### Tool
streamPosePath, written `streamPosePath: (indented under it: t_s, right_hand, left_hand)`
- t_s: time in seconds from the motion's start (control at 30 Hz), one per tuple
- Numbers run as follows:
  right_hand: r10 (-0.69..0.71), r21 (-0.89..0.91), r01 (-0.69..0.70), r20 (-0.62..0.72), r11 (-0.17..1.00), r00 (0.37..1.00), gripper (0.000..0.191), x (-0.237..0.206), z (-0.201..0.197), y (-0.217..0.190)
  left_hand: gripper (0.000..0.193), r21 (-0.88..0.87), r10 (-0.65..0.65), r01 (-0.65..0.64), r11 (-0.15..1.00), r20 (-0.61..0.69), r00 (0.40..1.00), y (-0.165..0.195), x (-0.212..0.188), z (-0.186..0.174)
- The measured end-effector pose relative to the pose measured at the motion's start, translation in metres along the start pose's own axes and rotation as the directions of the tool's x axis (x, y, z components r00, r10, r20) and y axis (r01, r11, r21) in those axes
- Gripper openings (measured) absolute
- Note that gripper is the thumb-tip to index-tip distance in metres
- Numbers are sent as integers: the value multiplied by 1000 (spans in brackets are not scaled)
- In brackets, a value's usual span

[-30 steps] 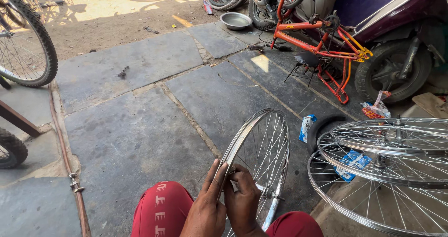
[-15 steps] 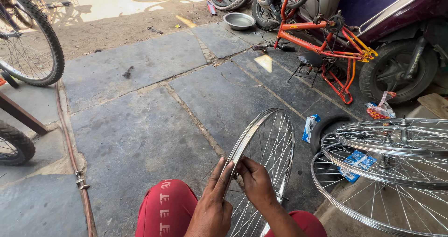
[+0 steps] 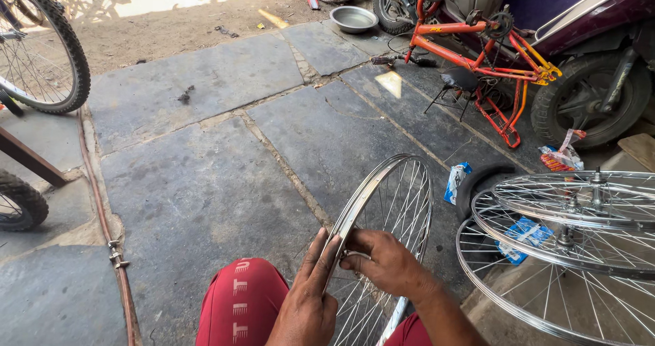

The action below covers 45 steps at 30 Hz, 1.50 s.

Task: The person uses a spoke wrench to tighten the nipples on a bicycle wheel rim. They rotate the wheel to access different spokes and continue adjusting the tension.

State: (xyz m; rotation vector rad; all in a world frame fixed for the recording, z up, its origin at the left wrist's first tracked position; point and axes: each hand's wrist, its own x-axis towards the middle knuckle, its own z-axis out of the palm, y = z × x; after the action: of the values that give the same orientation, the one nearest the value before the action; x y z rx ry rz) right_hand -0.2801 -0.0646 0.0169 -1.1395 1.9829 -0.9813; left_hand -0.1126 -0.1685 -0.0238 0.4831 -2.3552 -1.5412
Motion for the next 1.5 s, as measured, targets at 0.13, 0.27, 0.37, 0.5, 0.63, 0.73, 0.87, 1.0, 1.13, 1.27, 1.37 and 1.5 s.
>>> streamPosePath:
  t_s: [0.13,0.27,0.37,0.5,0.63,0.73,0.87,1.0,1.13,1.27,1.37,1.5]
  right_hand:
    - [-135,-131,87,-423,988,896,26,1,38,2]
    - [-326,-399,13,-728,917,603,24,16,74,11]
    - [-386,-441,58,-707,896,592,22,18,84,20]
    - [-532,-482,264,-591,836,607,23,4,74,39]
    - [-532,-507,227,-609,832,589,17,4,63,59]
    - [-650,-651,181,-608,737,456,21,-5,74,69]
    - [-585,-549,258,-582,795,564,22,-33,97,71]
    - [-9,288,141,-416,947,909,29,-26,74,60]
    - [-12,363,119,-284,924,959,29,-3,37,37]
    - [-174,-130,128,-458,983,872,34,-5,43,15]
    - [-542,-636,55,-606,770,582,26,3,64,8]
    - [-638,-715,39,-597,699,487,26,10,87,6]
  left_hand:
    - [102,18,-14,14,1000,-5,1000,5,-1,-2]
    - [101,-1,30,-30,1000,-13,999,9,-2,-3]
    - [97,11,7,-6,1000,-34,999,2,-3,-5]
    - [95,-20,30,-31,999,-66,997,-24,-16,1]
    - [97,-76,74,-82,994,-101,992,-60,-35,28]
    - [87,-24,112,-121,992,-232,966,-83,-36,47]
    - [84,-91,129,-150,984,-208,970,-86,-32,51]
    - [83,-78,112,-124,989,-148,983,-54,-28,31]
    - [85,-41,102,-107,993,-100,990,-14,-15,6]
    - [87,-40,12,-14,999,-49,999,8,-9,-6]
    - [84,-3,98,-99,995,-98,990,10,-10,-5]
    - [86,-10,97,-98,995,-109,989,5,-12,-4]
